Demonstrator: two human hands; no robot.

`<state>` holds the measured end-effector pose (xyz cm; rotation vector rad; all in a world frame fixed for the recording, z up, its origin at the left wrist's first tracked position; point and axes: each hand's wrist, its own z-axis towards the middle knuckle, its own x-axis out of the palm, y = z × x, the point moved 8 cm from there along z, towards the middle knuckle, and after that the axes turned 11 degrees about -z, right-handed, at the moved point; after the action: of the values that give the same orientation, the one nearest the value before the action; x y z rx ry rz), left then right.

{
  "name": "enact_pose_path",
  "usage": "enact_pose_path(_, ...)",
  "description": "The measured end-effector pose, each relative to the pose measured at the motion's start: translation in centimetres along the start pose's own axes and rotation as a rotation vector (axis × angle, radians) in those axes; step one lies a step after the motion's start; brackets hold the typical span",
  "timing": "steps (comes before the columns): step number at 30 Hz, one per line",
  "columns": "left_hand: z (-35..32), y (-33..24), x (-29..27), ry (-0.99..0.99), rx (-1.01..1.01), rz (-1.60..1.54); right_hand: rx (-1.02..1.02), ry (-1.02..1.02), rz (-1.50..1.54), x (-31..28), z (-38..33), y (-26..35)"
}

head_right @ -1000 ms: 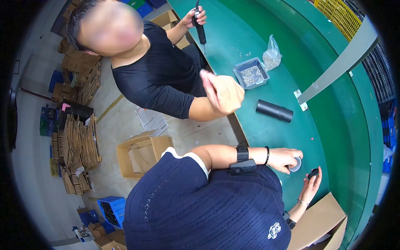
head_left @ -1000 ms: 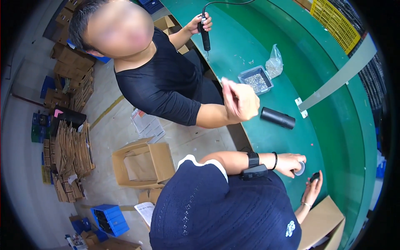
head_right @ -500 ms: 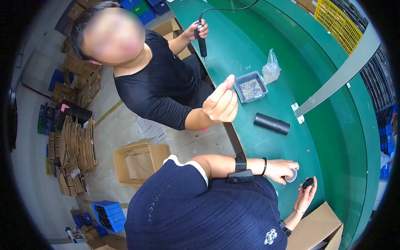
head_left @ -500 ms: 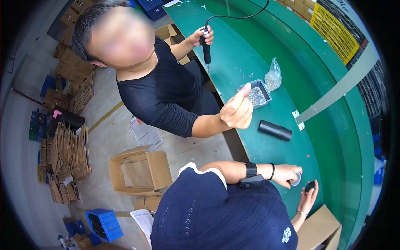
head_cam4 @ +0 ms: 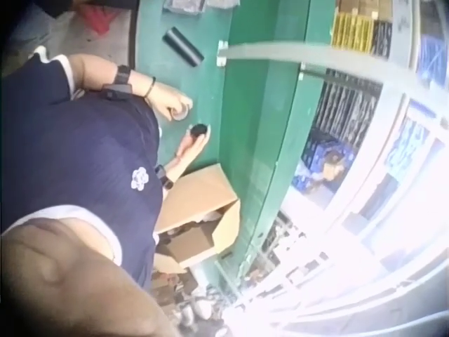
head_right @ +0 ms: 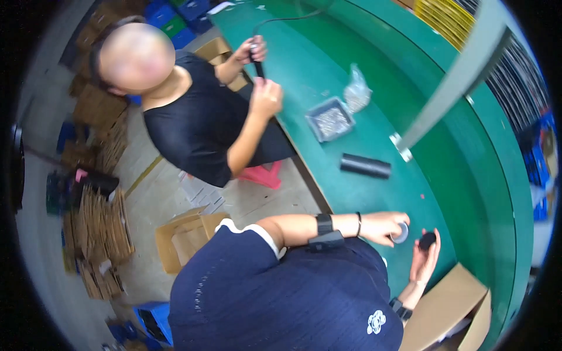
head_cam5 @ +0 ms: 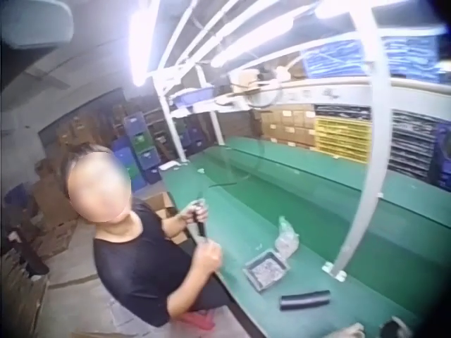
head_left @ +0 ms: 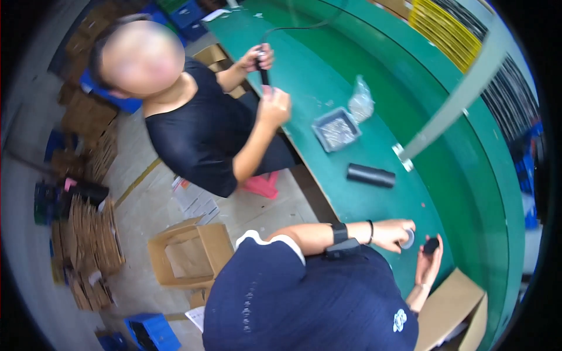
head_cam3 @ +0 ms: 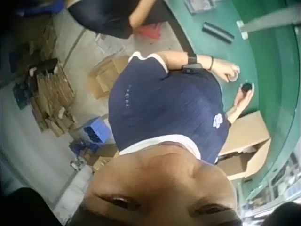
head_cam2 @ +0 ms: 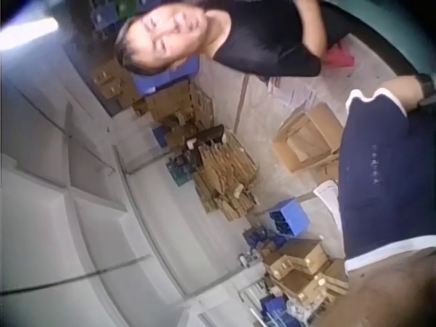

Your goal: The person picks up a black cylinder, inserts a white paper liner, and presses a black cap onto the end before placing it in a box.

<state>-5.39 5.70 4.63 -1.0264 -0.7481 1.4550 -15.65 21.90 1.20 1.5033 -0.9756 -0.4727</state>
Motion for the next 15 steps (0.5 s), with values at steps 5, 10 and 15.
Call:
enact_pose_path(5, -0.1, 1.6, -1.5, -0.111, -0.223, 0.01, 0.06, 0.26, 0.446, 4.6, 1.2, 1.7)
enact_pose_path(10, -0.9, 2.7, -2.3, -0.281, -0.356, -0.315, 0.066, 0.306, 0.597, 5.0, 1.0, 1.2)
enact_pose_path(15, -1.2, 4.1, -1.5, -0.17, -0.401, -0.345, 0.115, 0.345, 0.698, 5.4, 0.4, 1.4)
